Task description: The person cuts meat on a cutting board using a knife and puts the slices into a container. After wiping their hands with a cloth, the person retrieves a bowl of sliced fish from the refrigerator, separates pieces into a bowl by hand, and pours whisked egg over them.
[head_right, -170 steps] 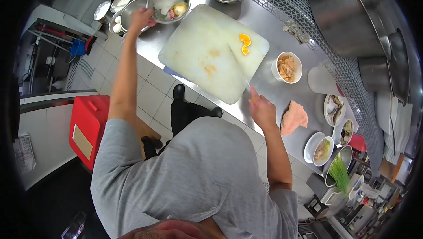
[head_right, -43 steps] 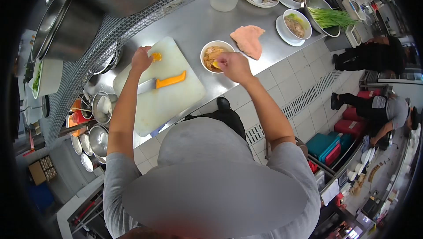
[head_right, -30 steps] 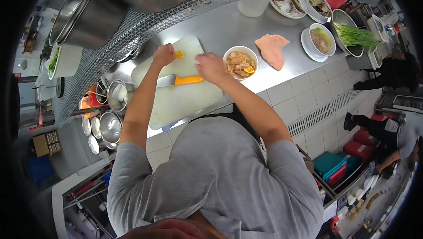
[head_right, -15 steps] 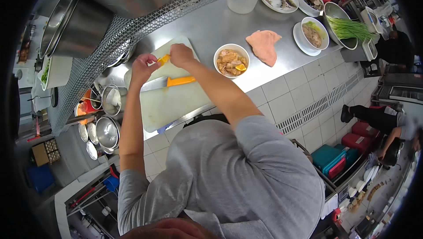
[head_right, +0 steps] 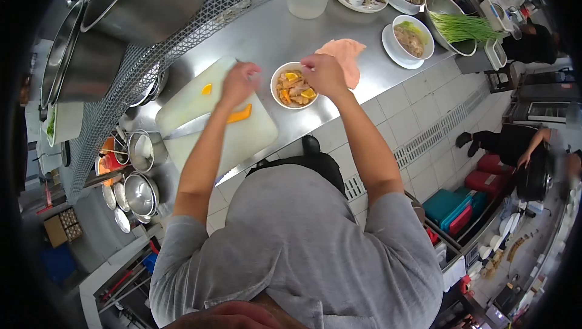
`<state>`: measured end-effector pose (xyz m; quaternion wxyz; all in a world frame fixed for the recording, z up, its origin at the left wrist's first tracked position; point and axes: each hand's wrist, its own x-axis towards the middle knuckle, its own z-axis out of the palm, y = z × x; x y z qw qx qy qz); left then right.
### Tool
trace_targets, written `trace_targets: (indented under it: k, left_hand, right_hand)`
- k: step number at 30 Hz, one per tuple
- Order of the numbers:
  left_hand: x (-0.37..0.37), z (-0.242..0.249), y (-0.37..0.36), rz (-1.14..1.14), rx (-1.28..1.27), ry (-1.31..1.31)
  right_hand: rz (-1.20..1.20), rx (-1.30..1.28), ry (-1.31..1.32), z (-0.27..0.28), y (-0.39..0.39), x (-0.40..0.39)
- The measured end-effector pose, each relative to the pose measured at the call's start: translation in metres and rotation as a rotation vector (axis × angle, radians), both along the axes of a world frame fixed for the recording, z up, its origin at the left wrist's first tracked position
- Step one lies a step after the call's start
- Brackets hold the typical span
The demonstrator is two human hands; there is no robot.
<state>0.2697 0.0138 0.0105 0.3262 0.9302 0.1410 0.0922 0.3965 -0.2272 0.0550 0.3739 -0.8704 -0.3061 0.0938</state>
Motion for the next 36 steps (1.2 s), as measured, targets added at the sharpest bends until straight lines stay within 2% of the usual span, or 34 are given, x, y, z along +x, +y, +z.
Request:
trace_targets:
  k: [2, 4, 5, 6, 8, 9, 11, 12, 13, 14, 15, 18, 19, 22, 25, 28, 30, 31, 32, 33, 34, 35, 36]
  left_hand:
    - [-0.017, 0.012, 0.054, 0.136, 0.090, 0.044]
    - [-0.038, 0.013, 0.101, 0.216, 0.257, 0.261]
    - [-0.048, -0.009, 0.124, 0.182, 0.361, 0.292]
    - [-0.058, -0.023, 0.133, 0.206, 0.395, 0.328]
    - [-0.060, -0.037, 0.141, 0.228, 0.448, 0.377]
    - [-0.061, -0.037, 0.142, 0.224, 0.382, 0.387]
    - [-0.051, -0.054, 0.157, 0.114, 0.413, 0.552]
    - [-0.052, -0.052, 0.156, 0.139, 0.318, 0.617]
    - [-0.050, -0.057, 0.162, 0.103, 0.362, 0.567]
    - [-0.048, -0.063, 0.169, 0.068, 0.408, 0.517]
    - [-0.053, -0.055, 0.163, 0.101, 0.369, 0.485]
    - [-0.058, -0.030, 0.147, 0.098, 0.303, 0.578]
    - [-0.058, -0.026, 0.148, 0.103, 0.266, 0.572]
    - [-0.058, -0.025, 0.144, 0.039, 0.292, 0.546]
    - [-0.049, 0.004, 0.109, 0.006, 0.061, 0.399]
    - [-0.022, 0.070, 0.028, -0.102, -0.242, 0.294]
    - [-0.002, 0.070, -0.017, -0.339, -0.142, 0.176]
    - [0.004, 0.062, -0.038, -0.364, -0.111, 0.169]
    - [0.007, 0.053, -0.056, -0.385, -0.082, 0.162]
    - [0.004, 0.052, -0.067, -0.488, 0.112, 0.039]
    - [0.001, 0.057, -0.075, -0.560, 0.308, -0.105]
    - [-0.003, 0.068, -0.081, -0.574, 0.271, -0.133]
    - [-0.008, 0.083, -0.090, -0.587, 0.232, -0.144]
  right_hand:
    - [-0.133, 0.105, -0.056, -0.010, -0.032, 0.003]
    - [-0.167, 0.082, -0.048, -0.016, -0.065, -0.007]
    - [-0.181, 0.036, 0.064, -0.021, -0.076, -0.012]
    - [-0.196, -0.015, 0.174, -0.028, -0.082, -0.020]
    - [-0.190, 0.053, 0.348, -0.042, -0.082, -0.040]
    - [-0.201, 0.077, 0.429, -0.048, -0.087, -0.046]
    - [-0.197, 0.200, 0.591, -0.053, -0.085, -0.060]
    - [-0.198, 0.057, 0.635, -0.036, -0.082, -0.063]
    - [-0.138, 0.150, 0.603, -0.088, -0.087, -0.062]
    - [-0.148, 0.180, 0.617, -0.062, -0.077, -0.064]
    - [-0.158, 0.162, 0.601, -0.061, -0.072, -0.068]
    - [-0.267, 0.176, 0.780, -0.052, -0.053, -0.076]
    - [-0.265, 0.125, 0.734, -0.048, -0.049, -0.075]
    - [-0.357, 0.173, 0.861, -0.054, -0.040, -0.071]
    - [-0.402, 0.169, 0.821, -0.053, -0.037, -0.068]
    - [-0.415, 0.142, 0.836, -0.066, -0.037, -0.067]
    - [0.098, -0.307, -0.204, -0.126, -0.048, -0.065]
    - [0.098, -0.306, -0.172, -0.120, -0.048, -0.070]
    - [-0.154, -0.190, 0.186, -0.092, -0.049, -0.081]
    - [-0.468, -0.011, 0.477, -0.061, -0.050, -0.094]
    - [-0.446, -0.036, 0.380, -0.059, -0.056, -0.105]
    - [-0.416, -0.065, 0.276, -0.055, -0.063, -0.110]
    - [-0.481, -0.018, 0.351, -0.037, -0.078, -0.117]
